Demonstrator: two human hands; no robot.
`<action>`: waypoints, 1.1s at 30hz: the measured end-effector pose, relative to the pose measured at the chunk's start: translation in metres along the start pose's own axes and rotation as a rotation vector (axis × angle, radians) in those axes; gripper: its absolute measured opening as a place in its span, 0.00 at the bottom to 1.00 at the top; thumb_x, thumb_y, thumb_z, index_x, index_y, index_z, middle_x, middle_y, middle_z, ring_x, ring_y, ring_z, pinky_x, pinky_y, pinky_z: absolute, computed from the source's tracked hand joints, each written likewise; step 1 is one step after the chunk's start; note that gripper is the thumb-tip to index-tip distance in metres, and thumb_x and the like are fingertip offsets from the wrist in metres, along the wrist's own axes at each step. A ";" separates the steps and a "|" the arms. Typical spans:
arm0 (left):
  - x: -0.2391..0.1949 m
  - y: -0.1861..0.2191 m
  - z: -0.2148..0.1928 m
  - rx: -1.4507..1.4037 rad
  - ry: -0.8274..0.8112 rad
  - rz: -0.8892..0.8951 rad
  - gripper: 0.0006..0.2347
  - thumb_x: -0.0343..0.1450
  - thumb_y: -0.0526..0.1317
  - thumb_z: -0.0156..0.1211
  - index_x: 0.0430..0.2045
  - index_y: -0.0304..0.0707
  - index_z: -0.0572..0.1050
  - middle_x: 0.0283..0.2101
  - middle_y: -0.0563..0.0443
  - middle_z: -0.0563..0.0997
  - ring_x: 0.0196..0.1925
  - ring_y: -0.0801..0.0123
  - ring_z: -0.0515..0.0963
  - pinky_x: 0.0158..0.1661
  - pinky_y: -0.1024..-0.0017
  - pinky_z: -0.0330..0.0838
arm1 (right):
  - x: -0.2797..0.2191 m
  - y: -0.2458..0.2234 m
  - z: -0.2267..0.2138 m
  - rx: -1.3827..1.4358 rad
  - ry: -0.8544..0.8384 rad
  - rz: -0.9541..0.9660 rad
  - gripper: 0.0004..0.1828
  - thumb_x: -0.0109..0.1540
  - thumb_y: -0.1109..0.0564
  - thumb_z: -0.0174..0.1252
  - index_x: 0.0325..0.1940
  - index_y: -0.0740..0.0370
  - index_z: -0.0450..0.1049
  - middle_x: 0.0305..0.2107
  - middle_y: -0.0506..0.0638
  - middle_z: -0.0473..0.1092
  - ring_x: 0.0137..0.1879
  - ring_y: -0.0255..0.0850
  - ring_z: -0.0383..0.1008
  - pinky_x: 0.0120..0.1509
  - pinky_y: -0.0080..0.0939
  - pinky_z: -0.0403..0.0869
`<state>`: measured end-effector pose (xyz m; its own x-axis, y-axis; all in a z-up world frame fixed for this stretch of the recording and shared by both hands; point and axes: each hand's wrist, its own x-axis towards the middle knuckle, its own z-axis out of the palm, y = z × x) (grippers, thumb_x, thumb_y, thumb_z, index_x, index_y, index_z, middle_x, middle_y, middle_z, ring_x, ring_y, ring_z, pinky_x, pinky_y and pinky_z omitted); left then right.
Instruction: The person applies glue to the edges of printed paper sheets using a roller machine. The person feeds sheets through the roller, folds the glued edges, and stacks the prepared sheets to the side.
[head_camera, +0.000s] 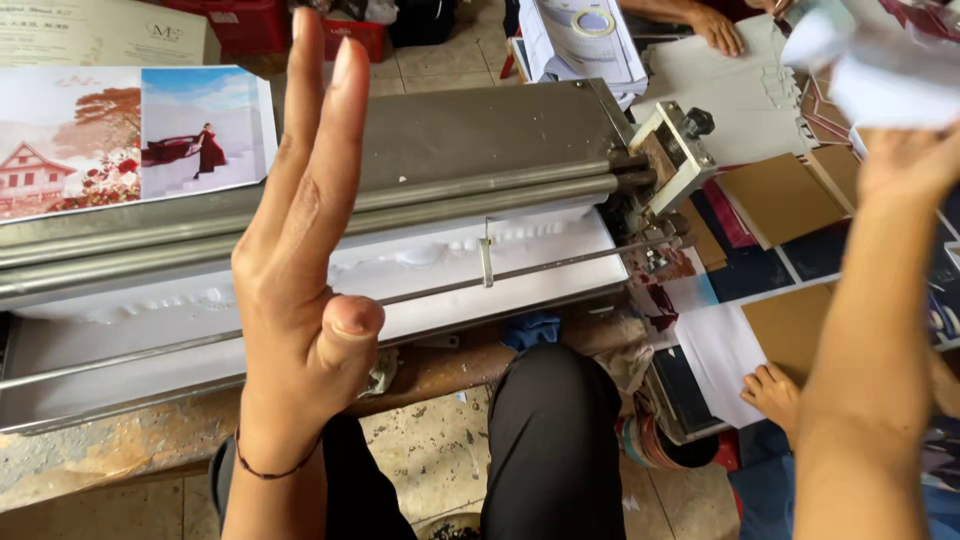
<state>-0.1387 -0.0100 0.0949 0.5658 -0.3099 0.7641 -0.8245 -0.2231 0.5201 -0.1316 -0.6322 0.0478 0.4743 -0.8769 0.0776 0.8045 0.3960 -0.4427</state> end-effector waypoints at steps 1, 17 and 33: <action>0.001 0.000 0.001 -0.004 -0.008 -0.004 0.40 0.84 0.70 0.18 0.83 0.38 0.55 0.89 0.30 0.51 0.98 0.37 0.53 0.94 0.49 0.73 | -0.002 0.022 -0.033 0.025 0.023 0.006 0.41 0.60 0.58 0.63 0.77 0.78 0.71 0.65 0.81 0.80 0.73 0.74 0.82 0.82 0.78 0.81; 0.011 -0.026 0.012 0.054 -0.017 -0.004 0.37 0.87 0.66 0.21 0.82 0.31 0.53 0.87 0.28 0.53 0.95 0.37 0.55 0.90 0.43 0.79 | -0.002 0.092 -0.179 -0.389 0.310 0.288 0.24 0.70 0.53 0.60 0.70 0.59 0.71 0.59 0.62 0.83 0.68 0.57 0.86 0.75 0.73 0.78; 0.013 -0.027 -0.004 0.141 0.132 -0.010 0.09 0.85 0.17 0.58 0.55 0.24 0.79 0.50 0.39 0.88 0.52 0.59 0.89 0.57 0.66 0.80 | -0.070 0.053 -0.129 -1.196 -0.141 -0.057 0.13 0.82 0.49 0.50 0.44 0.51 0.71 0.32 0.50 0.77 0.28 0.30 0.68 0.29 0.27 0.60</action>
<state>-0.1086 -0.0041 0.0927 0.5598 -0.1848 0.8078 -0.8044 -0.3554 0.4761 -0.1684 -0.5845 -0.0959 0.5440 -0.8177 0.1882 0.0212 -0.2108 -0.9773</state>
